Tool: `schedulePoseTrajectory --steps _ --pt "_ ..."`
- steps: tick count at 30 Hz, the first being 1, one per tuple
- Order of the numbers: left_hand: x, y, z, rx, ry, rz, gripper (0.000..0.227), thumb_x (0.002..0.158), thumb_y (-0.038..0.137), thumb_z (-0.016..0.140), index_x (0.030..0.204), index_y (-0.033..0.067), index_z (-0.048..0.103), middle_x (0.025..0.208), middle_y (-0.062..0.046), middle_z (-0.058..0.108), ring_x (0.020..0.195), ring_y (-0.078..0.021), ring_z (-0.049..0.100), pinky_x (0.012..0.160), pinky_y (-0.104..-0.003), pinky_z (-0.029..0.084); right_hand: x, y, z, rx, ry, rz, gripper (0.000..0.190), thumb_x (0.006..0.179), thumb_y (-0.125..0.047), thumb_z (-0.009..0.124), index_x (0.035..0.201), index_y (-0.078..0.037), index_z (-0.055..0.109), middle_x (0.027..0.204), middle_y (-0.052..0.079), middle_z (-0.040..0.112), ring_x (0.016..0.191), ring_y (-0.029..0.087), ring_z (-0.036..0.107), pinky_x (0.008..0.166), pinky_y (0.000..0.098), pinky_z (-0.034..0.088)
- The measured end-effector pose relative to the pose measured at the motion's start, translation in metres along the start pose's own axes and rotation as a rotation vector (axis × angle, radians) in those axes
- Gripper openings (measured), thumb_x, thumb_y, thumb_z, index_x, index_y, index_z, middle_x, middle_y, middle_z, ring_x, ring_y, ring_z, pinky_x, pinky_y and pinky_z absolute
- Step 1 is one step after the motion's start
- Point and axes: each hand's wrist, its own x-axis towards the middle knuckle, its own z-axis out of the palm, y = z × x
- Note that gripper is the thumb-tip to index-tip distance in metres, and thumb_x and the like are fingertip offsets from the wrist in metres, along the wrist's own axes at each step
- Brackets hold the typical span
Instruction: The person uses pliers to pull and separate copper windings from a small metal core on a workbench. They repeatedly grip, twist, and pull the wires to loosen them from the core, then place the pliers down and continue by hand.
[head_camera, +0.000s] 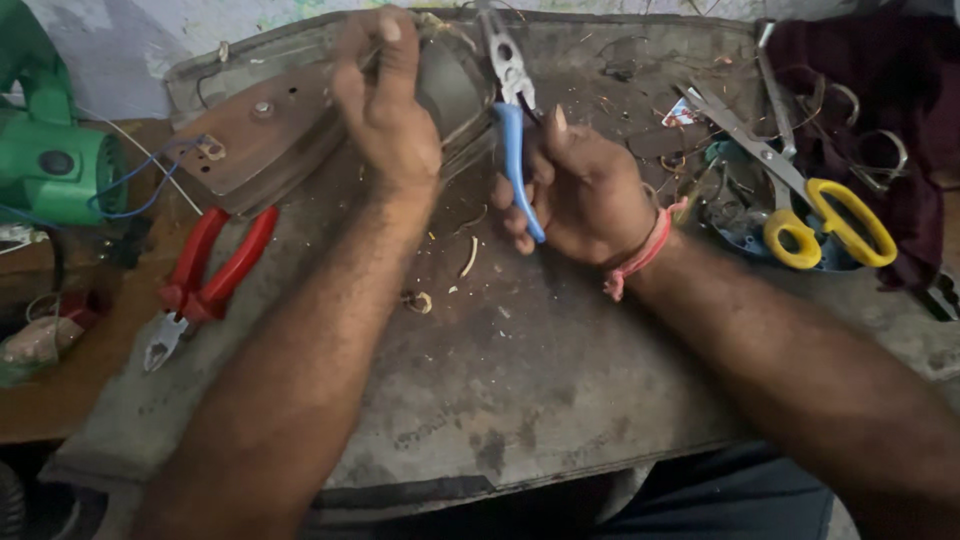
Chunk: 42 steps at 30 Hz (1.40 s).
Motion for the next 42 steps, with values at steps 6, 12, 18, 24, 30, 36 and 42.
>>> schedulePoseTrajectory --steps 6,12,18,24,30,36,42 --pt "0.002 -0.007 0.011 -0.153 0.102 -0.104 0.028 0.103 0.030 0.071 0.101 0.0030 0.064 0.091 0.000 0.064 0.088 -0.0092 0.058 0.084 -0.026 0.047 -0.003 -0.013 -0.002 -0.213 0.094 0.004 0.044 0.112 -0.041 0.043 0.088 -0.005 0.055 0.098 0.021 0.069 0.082 0.031 0.069 0.069 0.0434 0.057" --pt "0.005 0.003 -0.007 0.197 -0.095 0.116 0.029 0.109 0.029 0.069 0.101 0.0026 0.061 0.093 -0.002 0.066 0.084 -0.0112 0.061 0.081 -0.027 0.051 0.000 -0.023 -0.006 -0.888 0.320 -0.023 0.031 0.108 -0.029 0.057 0.097 -0.001 0.064 0.080 0.008 0.058 0.069 0.018 0.052 0.062 0.0356 0.042" --pt "0.007 0.009 -0.003 0.226 -0.144 0.196 0.027 0.112 0.027 0.068 0.105 0.0020 0.063 0.093 -0.004 0.068 0.090 -0.0144 0.064 0.087 -0.030 0.052 -0.004 -0.016 0.002 -1.521 0.390 -0.108 0.033 0.104 -0.030 0.065 0.105 0.003 0.063 0.076 0.010 0.053 0.075 0.020 0.050 0.068 0.0398 0.046" --pt "0.007 0.020 -0.005 0.219 -0.193 0.071 0.028 0.110 0.029 0.068 0.102 0.0023 0.063 0.092 -0.002 0.067 0.083 -0.0120 0.062 0.080 -0.028 0.051 -0.004 -0.010 0.009 -1.780 0.316 -0.336 0.031 0.106 -0.025 0.063 0.107 0.005 0.060 0.091 0.024 0.059 0.085 0.036 0.058 0.075 0.0460 0.047" --pt "0.007 0.022 -0.003 0.077 -0.258 0.109 0.032 0.109 0.031 0.066 0.099 0.0015 0.060 0.092 0.000 0.065 0.086 -0.0103 0.061 0.079 -0.029 0.048 -0.003 -0.013 0.009 -0.867 0.279 -0.074 0.035 0.109 -0.031 0.051 0.103 0.002 0.060 0.095 0.021 0.066 0.080 0.033 0.063 0.067 0.0458 0.050" --pt "0.012 0.000 -0.008 -0.165 0.102 -0.097 0.034 0.107 0.034 0.070 0.100 0.0011 0.067 0.093 -0.003 0.064 0.086 -0.0119 0.057 0.079 -0.032 0.048 -0.001 -0.007 0.011 -0.208 0.133 -0.038 0.038 0.111 -0.035 0.044 0.093 -0.003 0.057 0.098 0.018 0.067 0.079 0.027 0.064 0.063 0.0392 0.052" --pt "0.037 -0.032 -0.051 -0.306 0.269 -0.215 0.033 0.099 0.030 0.070 0.097 -0.0033 0.067 0.090 -0.008 0.066 0.081 -0.0209 0.063 0.076 -0.041 0.054 -0.002 -0.010 0.016 -0.684 0.231 -0.048 0.038 0.109 -0.037 0.051 0.092 -0.004 0.059 0.078 0.009 0.061 0.062 0.015 0.056 0.052 0.0305 0.045"
